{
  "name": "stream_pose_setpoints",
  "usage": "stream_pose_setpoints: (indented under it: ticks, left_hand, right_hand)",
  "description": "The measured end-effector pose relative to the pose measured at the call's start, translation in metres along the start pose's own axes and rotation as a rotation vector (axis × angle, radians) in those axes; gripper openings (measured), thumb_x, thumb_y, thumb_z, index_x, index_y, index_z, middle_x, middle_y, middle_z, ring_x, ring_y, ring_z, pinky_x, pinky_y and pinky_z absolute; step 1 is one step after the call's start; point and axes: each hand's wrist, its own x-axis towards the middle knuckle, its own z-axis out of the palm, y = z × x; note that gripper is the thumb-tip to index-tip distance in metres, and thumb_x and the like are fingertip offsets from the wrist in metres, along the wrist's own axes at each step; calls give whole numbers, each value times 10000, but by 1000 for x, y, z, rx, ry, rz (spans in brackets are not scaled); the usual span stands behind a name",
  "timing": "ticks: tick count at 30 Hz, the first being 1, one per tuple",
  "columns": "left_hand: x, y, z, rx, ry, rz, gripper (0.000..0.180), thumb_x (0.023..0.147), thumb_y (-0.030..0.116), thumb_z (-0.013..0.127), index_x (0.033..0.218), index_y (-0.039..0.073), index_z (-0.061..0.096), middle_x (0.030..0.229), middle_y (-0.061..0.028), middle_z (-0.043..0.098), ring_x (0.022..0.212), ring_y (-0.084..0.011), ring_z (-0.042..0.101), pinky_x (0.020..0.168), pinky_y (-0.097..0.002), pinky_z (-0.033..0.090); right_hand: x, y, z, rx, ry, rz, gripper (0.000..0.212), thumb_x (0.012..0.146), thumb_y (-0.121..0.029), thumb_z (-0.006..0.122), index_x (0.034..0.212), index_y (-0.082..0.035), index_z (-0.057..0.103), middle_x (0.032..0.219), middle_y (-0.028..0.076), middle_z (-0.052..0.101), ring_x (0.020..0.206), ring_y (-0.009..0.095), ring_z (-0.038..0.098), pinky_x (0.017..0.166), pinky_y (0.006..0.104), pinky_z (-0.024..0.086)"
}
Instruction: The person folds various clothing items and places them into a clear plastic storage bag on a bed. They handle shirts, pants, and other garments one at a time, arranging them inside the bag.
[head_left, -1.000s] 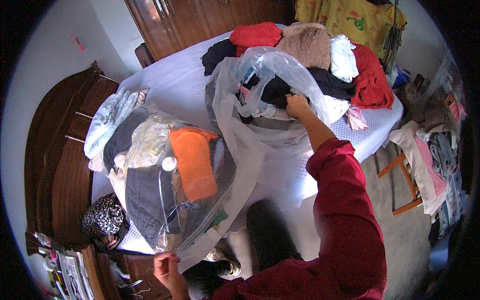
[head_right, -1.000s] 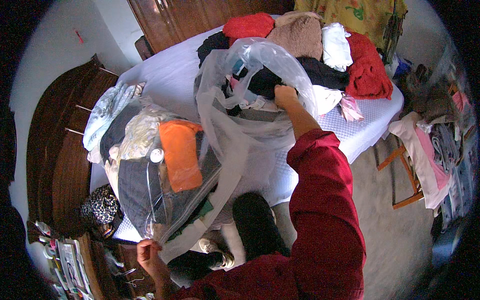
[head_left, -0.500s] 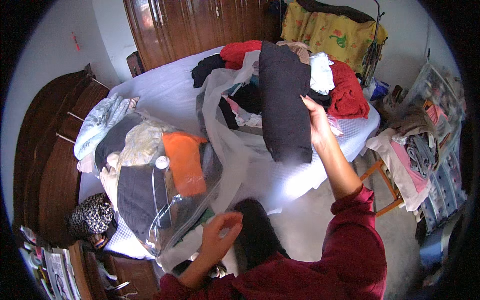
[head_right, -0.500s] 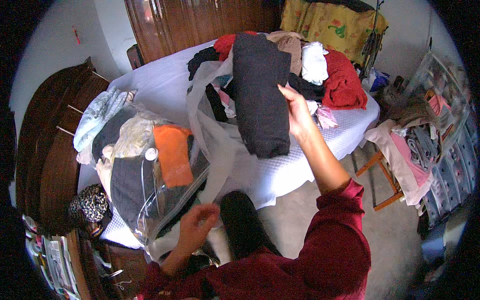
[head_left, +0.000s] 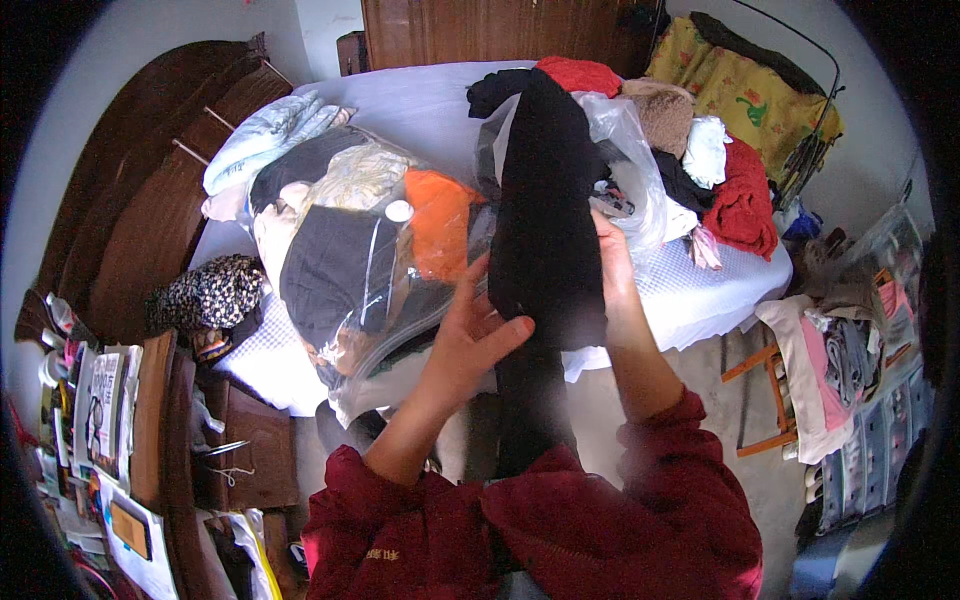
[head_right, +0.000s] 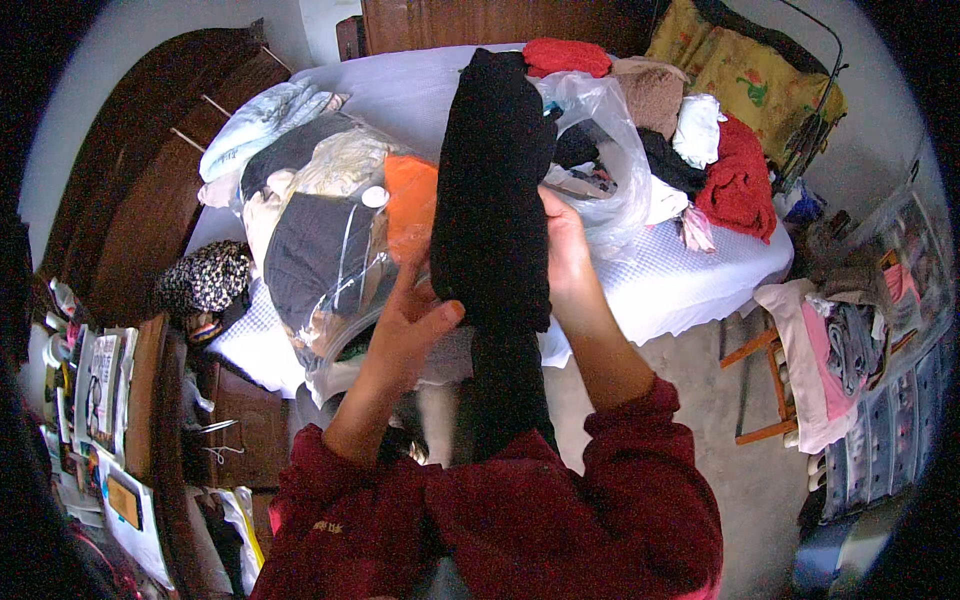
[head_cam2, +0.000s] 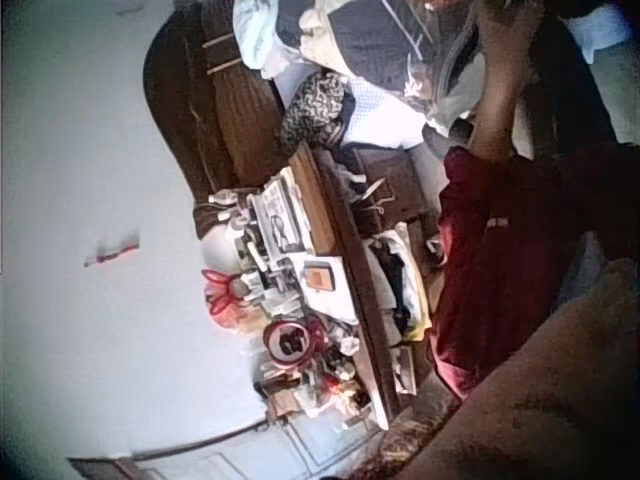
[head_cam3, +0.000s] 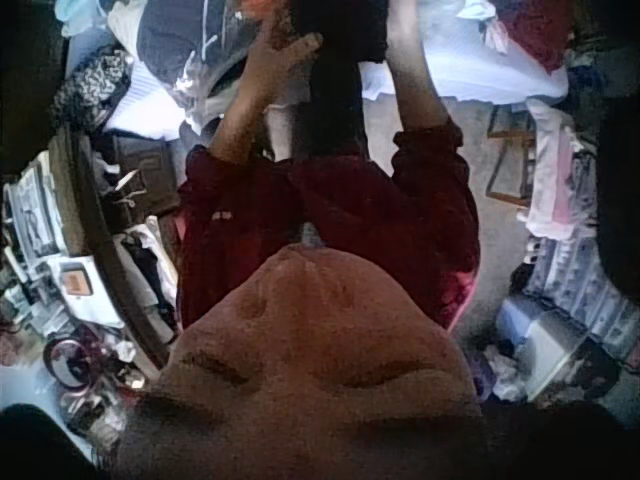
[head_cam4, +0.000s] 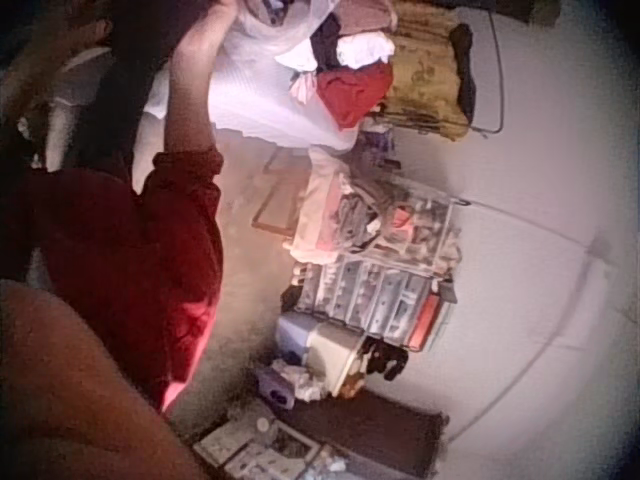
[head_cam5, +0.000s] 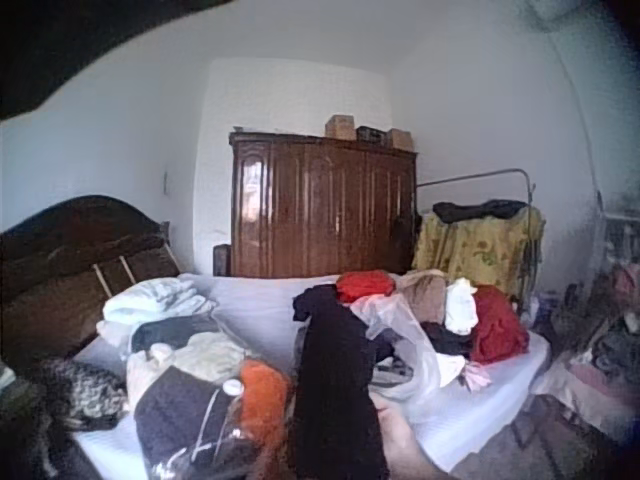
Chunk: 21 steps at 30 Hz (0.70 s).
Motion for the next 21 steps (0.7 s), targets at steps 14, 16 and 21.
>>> stream_pose_setpoints:
  ticks: [14, 16, 21]
  left_hand:
    - [-10, -44, -15, 122, 136, 240, 688, 932, 177, 644, 1509, 62, 289, 1446, -157, 467, 1321, -241, 461, 1062, -364, 396]
    - [-7, -37, -15, 235, 54, 226, 902, 875, 337, 712, 1555, 79, 179, 1553, -163, 285, 1418, -266, 311, 1110, -392, 337]
    - [15, -53, -12, -104, -83, 187, 1266, 752, 521, 812, 1591, 157, -64, 1626, -161, 107, 1481, -310, 201, 1157, -436, 279]
  right_hand:
    - [-51, 22, -21, -218, 260, -235, 294, 993, -128, 536, 1227, 44, 587, 1146, 128, 680, 998, 210, 668, 914, 352, 545]
    - [-53, 28, -6, -318, 348, -270, 348, 1012, -190, 519, 1269, 41, 558, 1230, 143, 637, 1098, 225, 622, 997, 361, 482]
    - [-64, 73, 47, -1837, 231, -501, 676, 865, -234, 714, 1437, -12, 431, 1439, 223, 433, 1297, 385, 447, 1123, 409, 321]
